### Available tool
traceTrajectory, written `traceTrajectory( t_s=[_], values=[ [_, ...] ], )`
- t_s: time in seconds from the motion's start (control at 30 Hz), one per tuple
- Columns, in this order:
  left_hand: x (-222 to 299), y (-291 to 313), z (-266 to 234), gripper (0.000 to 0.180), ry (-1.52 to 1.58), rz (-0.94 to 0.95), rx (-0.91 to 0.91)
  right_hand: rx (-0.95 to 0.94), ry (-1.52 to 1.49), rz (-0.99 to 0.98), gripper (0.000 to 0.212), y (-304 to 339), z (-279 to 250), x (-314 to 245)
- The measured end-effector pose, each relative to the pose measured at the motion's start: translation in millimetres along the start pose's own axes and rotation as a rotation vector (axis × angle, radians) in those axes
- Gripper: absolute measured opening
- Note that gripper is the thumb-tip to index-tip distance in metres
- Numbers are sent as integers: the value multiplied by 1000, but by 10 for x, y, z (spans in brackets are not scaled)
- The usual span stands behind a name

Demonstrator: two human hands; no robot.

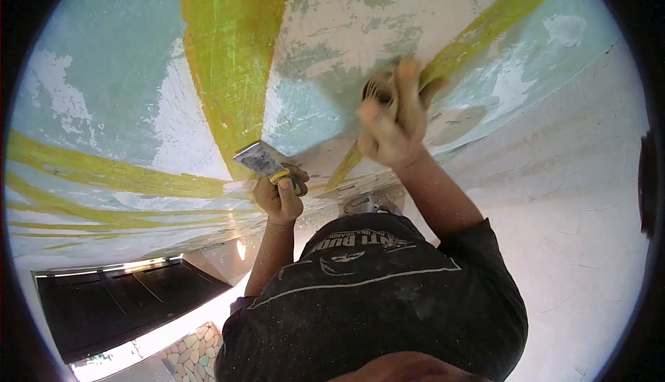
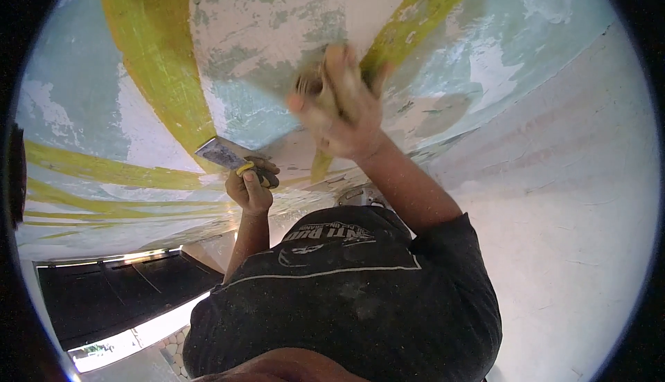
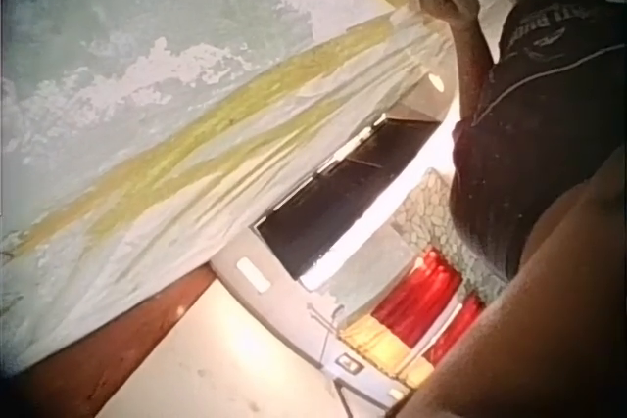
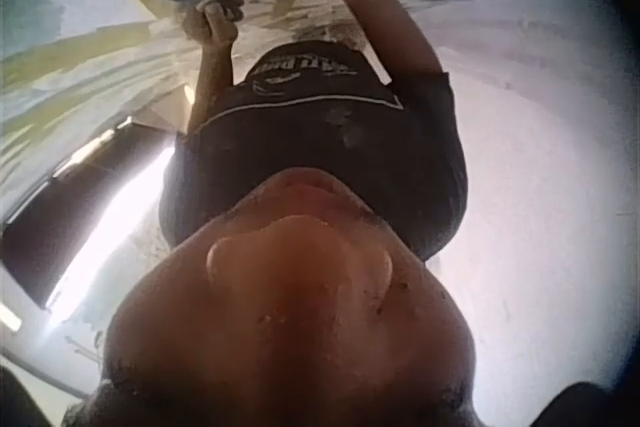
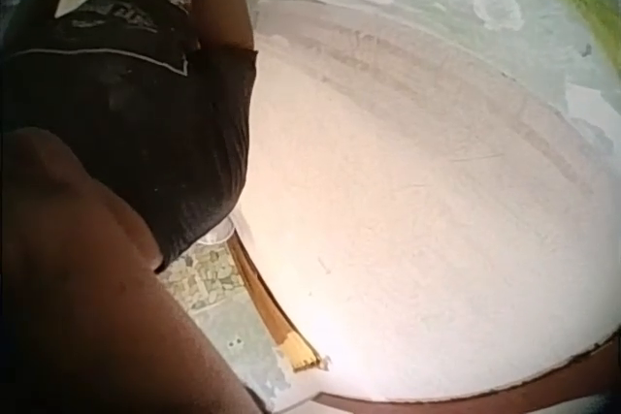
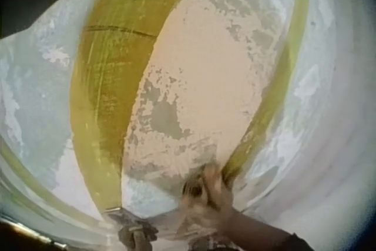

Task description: Scraping and sanding a ceiling to remove old paint.

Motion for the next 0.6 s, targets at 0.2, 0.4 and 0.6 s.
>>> traceTrajectory(
  t_s=[0.2,0.4,0.6],
  values=[
    [118,19,91,47,78,-110,13,-152,-208,65,44,184,-14,-111],
    [457,-65,230,50,289,-88,-42,-541,-497,189,35,670,-295,-358],
    [785,-305,582,37,-38,73,-151,-527,-897,918,43,722,-633,-256]
  ],
)
Point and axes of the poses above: each hand's wrist, its own y-axis away from the middle knuckle, its own z-axis out of the palm, x = y × z, the point moved 4 cm from there along -y, towards the middle knuckle, and after that the axes turned 14 degrees about z, right-handed, at the moved point
